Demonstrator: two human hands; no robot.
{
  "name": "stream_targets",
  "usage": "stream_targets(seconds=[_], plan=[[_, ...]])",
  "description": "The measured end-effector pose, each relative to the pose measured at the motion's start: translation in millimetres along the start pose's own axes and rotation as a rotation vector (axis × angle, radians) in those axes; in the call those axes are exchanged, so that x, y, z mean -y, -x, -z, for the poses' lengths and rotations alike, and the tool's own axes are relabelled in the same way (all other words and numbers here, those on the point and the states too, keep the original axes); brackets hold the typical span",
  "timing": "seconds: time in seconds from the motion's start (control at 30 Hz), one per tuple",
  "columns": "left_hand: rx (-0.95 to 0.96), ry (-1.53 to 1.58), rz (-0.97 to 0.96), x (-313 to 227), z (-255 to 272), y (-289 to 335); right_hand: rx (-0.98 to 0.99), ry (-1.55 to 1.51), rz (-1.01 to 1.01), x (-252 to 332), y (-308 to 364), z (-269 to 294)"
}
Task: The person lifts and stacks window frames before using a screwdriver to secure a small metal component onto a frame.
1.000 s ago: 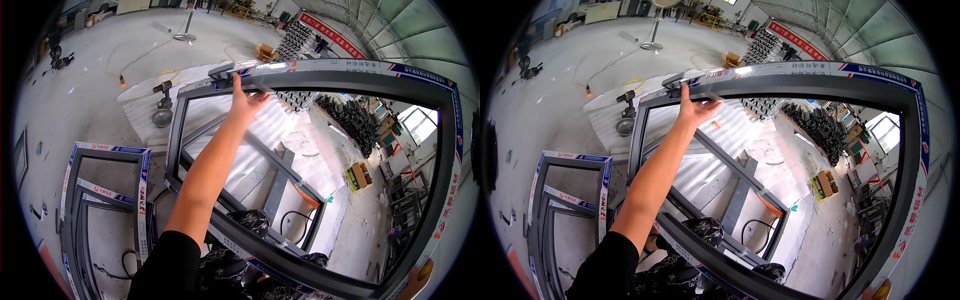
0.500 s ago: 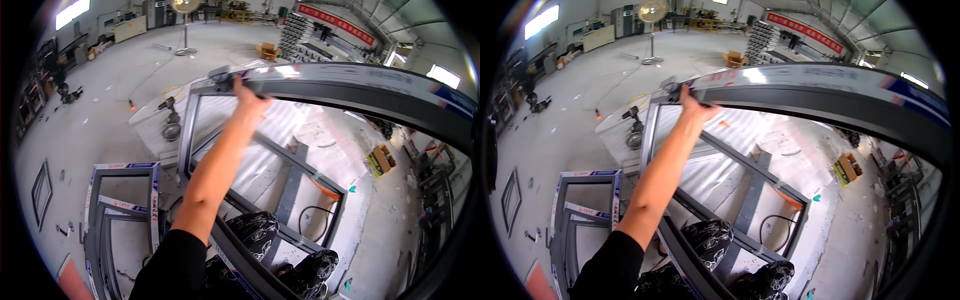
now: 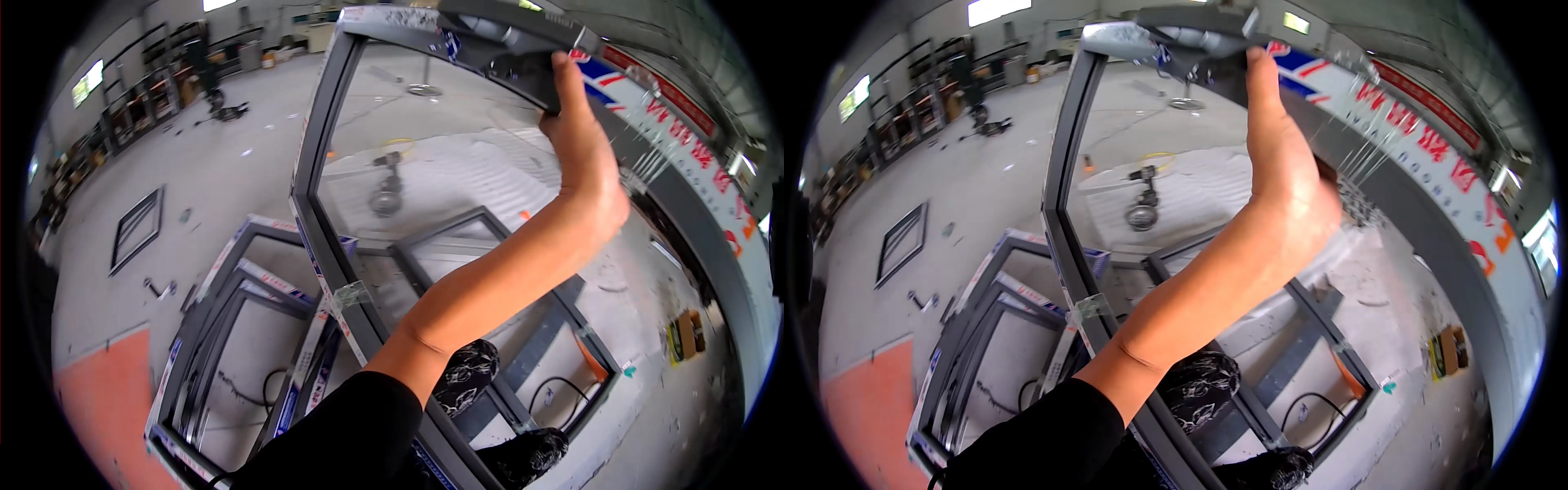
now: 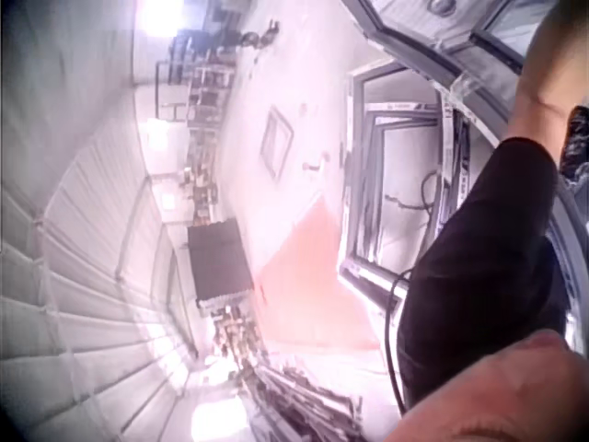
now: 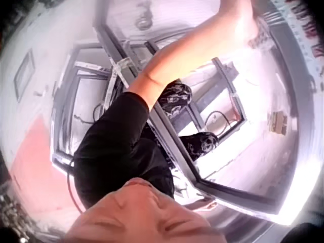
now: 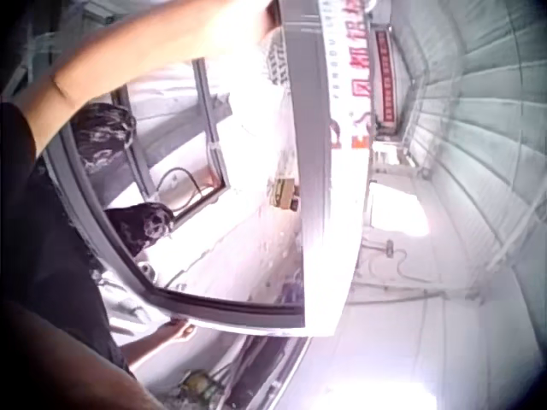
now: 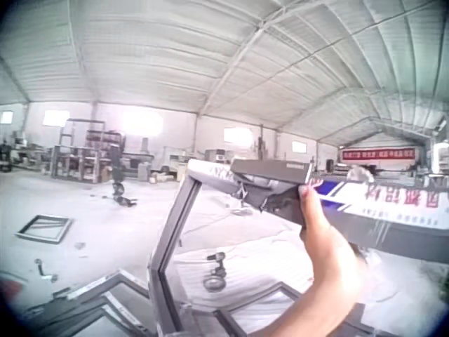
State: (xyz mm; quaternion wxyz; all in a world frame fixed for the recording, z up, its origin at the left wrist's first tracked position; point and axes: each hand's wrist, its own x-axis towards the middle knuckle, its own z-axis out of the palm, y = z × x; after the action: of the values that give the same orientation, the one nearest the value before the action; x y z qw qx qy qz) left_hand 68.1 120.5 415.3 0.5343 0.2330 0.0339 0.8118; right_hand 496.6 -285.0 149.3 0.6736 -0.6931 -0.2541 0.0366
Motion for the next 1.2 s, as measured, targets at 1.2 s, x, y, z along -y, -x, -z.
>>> stream_targets(seconds=[1.2], plan=[[-0.607, -0.446, -2.010, -458.1, 58.0, 442.4, 2.073, -0.521, 0.120, 159.6, 268.4, -622.8]])
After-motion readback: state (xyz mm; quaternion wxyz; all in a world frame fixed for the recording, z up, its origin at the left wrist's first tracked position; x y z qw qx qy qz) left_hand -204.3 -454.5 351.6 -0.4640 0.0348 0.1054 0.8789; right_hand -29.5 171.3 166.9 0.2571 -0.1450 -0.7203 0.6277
